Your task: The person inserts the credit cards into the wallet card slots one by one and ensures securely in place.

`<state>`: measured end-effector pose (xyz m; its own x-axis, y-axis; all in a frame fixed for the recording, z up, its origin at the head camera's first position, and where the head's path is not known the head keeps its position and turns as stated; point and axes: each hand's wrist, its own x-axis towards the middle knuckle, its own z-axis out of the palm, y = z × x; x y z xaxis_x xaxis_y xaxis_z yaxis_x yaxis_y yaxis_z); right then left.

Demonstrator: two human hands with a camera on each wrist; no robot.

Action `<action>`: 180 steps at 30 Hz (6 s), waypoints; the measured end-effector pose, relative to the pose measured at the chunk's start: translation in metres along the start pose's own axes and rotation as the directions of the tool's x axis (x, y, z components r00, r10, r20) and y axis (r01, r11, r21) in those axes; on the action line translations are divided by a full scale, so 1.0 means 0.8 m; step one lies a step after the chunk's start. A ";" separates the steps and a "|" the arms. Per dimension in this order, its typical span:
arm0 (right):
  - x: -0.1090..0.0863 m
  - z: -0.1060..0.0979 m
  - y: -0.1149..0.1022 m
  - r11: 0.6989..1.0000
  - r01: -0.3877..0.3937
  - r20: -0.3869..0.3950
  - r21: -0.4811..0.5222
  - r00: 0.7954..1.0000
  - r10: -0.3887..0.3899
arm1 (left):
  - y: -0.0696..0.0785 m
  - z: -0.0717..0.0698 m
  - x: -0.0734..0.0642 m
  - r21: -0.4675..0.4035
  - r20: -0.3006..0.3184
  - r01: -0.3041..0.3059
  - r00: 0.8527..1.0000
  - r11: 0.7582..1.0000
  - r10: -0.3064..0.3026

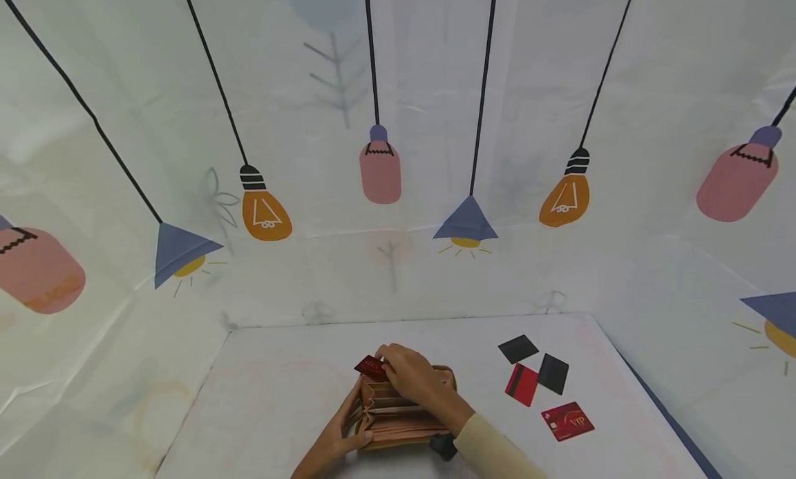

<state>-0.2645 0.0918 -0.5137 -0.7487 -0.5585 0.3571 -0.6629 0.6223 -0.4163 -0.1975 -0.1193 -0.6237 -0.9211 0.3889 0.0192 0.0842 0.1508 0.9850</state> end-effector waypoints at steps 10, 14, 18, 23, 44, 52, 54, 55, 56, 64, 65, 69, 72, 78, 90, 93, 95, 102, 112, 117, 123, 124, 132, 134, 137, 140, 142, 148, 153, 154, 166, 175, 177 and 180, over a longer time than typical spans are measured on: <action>-0.009 -0.010 0.015 0.997 0.050 0.027 -0.063 0.998 -0.049 | 0.000 -0.002 0.001 -0.015 -0.015 0.020 1.000 1.000 -0.020; -0.011 -0.012 0.019 0.994 0.082 0.029 -0.072 0.996 -0.080 | -0.001 -0.002 0.001 -0.016 -0.014 0.009 1.000 1.000 -0.009; -0.009 -0.012 0.021 0.991 0.107 0.047 -0.080 0.994 -0.103 | -0.003 -0.002 0.000 -0.022 -0.009 0.005 1.000 1.000 -0.005; -0.004 -0.013 0.019 0.985 0.129 0.119 -0.118 0.986 -0.115 | -0.002 -0.001 0.000 -0.013 -0.012 0.018 1.000 1.000 -0.019; 0.007 -0.003 0.005 0.930 0.207 0.201 -0.304 0.968 -0.150 | 0.000 -0.002 -0.001 -0.003 -0.011 0.014 1.000 1.000 -0.014; -0.003 0.002 -0.008 0.903 0.195 0.194 -0.383 0.973 -0.128 | -0.001 0.000 0.000 -0.016 0.002 0.015 1.000 1.000 -0.015; -0.009 0.002 -0.014 0.915 0.164 0.178 -0.368 0.979 -0.104 | -0.002 0.000 0.000 -0.005 -0.001 0.011 1.000 1.000 -0.011; -0.012 0.003 -0.017 0.918 0.150 0.165 -0.368 0.982 -0.094 | -0.002 0.000 0.000 -0.001 -0.001 0.012 1.000 1.000 -0.012; -0.016 0.004 -0.020 0.917 0.135 0.150 -0.374 0.985 -0.084 | -0.002 0.000 0.000 0.004 -0.003 0.014 1.000 1.000 -0.014; -0.036 0.025 -0.041 0.880 0.035 0.094 -0.473 0.995 0.011 | -0.004 -0.002 0.000 0.010 0.004 0.023 1.000 1.000 -0.023; -0.037 0.028 -0.042 0.880 0.024 0.091 -0.474 0.996 0.022 | -0.004 -0.001 0.000 0.005 0.007 0.020 1.000 1.000 -0.020; -0.041 0.041 -0.050 0.887 -0.036 0.048 -0.461 0.997 0.065 | -0.004 0.000 0.001 0.000 0.014 0.022 1.000 1.000 -0.022; -0.042 0.051 -0.054 0.897 -0.069 0.016 -0.436 0.996 0.085 | -0.003 0.001 0.001 0.010 0.010 0.026 1.000 1.000 -0.026; -0.048 0.065 -0.057 0.905 -0.099 0.019 -0.414 0.993 0.117 | -0.003 0.002 -0.001 0.001 0.023 -0.031 0.999 1.000 0.031; -0.055 0.072 -0.051 0.894 -0.060 0.014 -0.444 0.997 0.074 | -0.004 -0.001 -0.002 0.043 0.010 -0.012 1.000 0.999 0.012; -0.051 0.068 -0.049 0.903 -0.071 0.017 -0.424 0.996 0.086 | 0.002 -0.002 -0.002 0.067 0.008 0.003 1.000 0.998 -0.004; -0.046 0.065 -0.049 0.911 -0.086 0.019 -0.403 0.995 0.102 | 0.006 -0.004 0.000 0.081 0.000 0.001 1.000 0.997 -0.001; -0.039 0.059 -0.048 0.922 -0.116 0.060 -0.369 0.987 0.149 | 0.006 -0.003 0.000 0.056 -0.011 0.009 1.000 0.998 -0.008; -0.061 0.061 -0.039 0.948 -0.113 0.142 -0.298 0.977 0.161 | -0.012 0.008 -0.010 0.011 -0.013 0.068 0.998 0.998 -0.067; -0.068 0.053 -0.034 0.973 -0.069 0.098 -0.219 0.991 0.093 | -0.011 0.004 -0.007 0.027 -0.024 0.044 0.999 0.999 -0.044; -0.087 0.030 -0.024 0.996 -0.057 -0.011 -0.073 0.998 0.056 | -0.014 0.004 -0.002 -0.002 -0.011 0.004 1.000 1.000 -0.004; -0.091 0.023 -0.021 0.996 -0.071 -0.039 -0.061 0.997 0.068 | -0.014 0.004 -0.002 -0.003 -0.010 0.005 1.000 1.000 -0.005; -0.119 -0.026 0.034 0.971 -0.239 -0.241 0.009 0.942 0.234 | -0.012 -0.001 0.001 0.007 -0.019 0.011 1.000 1.000 -0.011; -0.132 -0.037 0.051 0.951 -0.308 -0.273 -0.007 0.916 0.294 | -0.012 -0.001 0.002 0.001 -0.019 0.013 1.000 1.000 -0.013; -0.156 -0.055 0.078 0.923 -0.382 -0.314 -0.045 0.882 0.350 | -0.012 0.000 0.003 -0.026 -0.007 0.011 1.000 1.000 -0.011; -0.180 -0.075 0.101 0.895 -0.440 -0.320 -0.067 0.859 0.399 | -0.012 0.001 0.002 -0.045 0.002 0.013 1.000 0.999 -0.013; -0.196 -0.090 0.116 0.867 -0.493 -0.294 -0.070 0.841 0.454 | -0.011 0.001 0.002 -0.049 0.003 0.012 1.000 0.999 -0.012; -0.240 -0.122 0.159 0.762 -0.641 -0.160 -0.093 0.765 0.624 | -0.011 0.001 0.003 -0.041 0.015 -0.004 1.000 0.999 0.005; -0.262 -0.135 0.188 0.719 -0.688 -0.072 -0.097 0.726 0.684 | -0.014 0.000 0.003 -0.048 0.033 -0.011 0.999 0.999 0.012; -0.265 -0.136 0.192 0.713 -0.695 -0.051 -0.097 0.719 0.694 | -0.014 -0.001 0.003 -0.052 0.036 -0.010 0.999 0.999 0.012; -0.283 -0.140 0.226 0.725 -0.679 0.172 -0.120 0.705 0.688 | -0.012 0.000 0.004 -0.063 0.042 0.019 0.999 0.998 -0.017; -0.289 -0.144 0.240 0.799 -0.587 0.209 -0.127 0.772 0.600 | -0.013 0.000 0.005 -0.039 0.035 0.001 0.999 0.999 0.000; -0.289 -0.146 0.244 0.812 -0.569 0.218 -0.130 0.782 0.583 | -0.013 0.000 0.005 -0.027 0.030 0.003 1.000 1.000 -0.002; -0.286 -0.149 0.252 0.813 -0.567 0.237 -0.133 0.778 0.582 | -0.012 -0.001 0.005 -0.009 0.024 0.010 1.000 1.000 -0.009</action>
<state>-0.2276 0.4104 -0.5797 -0.9657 -0.2026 -0.1622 -0.1158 0.8956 -0.4295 -0.2020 -0.1199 -0.6328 -0.9125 0.4090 0.0058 0.0718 0.1462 0.9866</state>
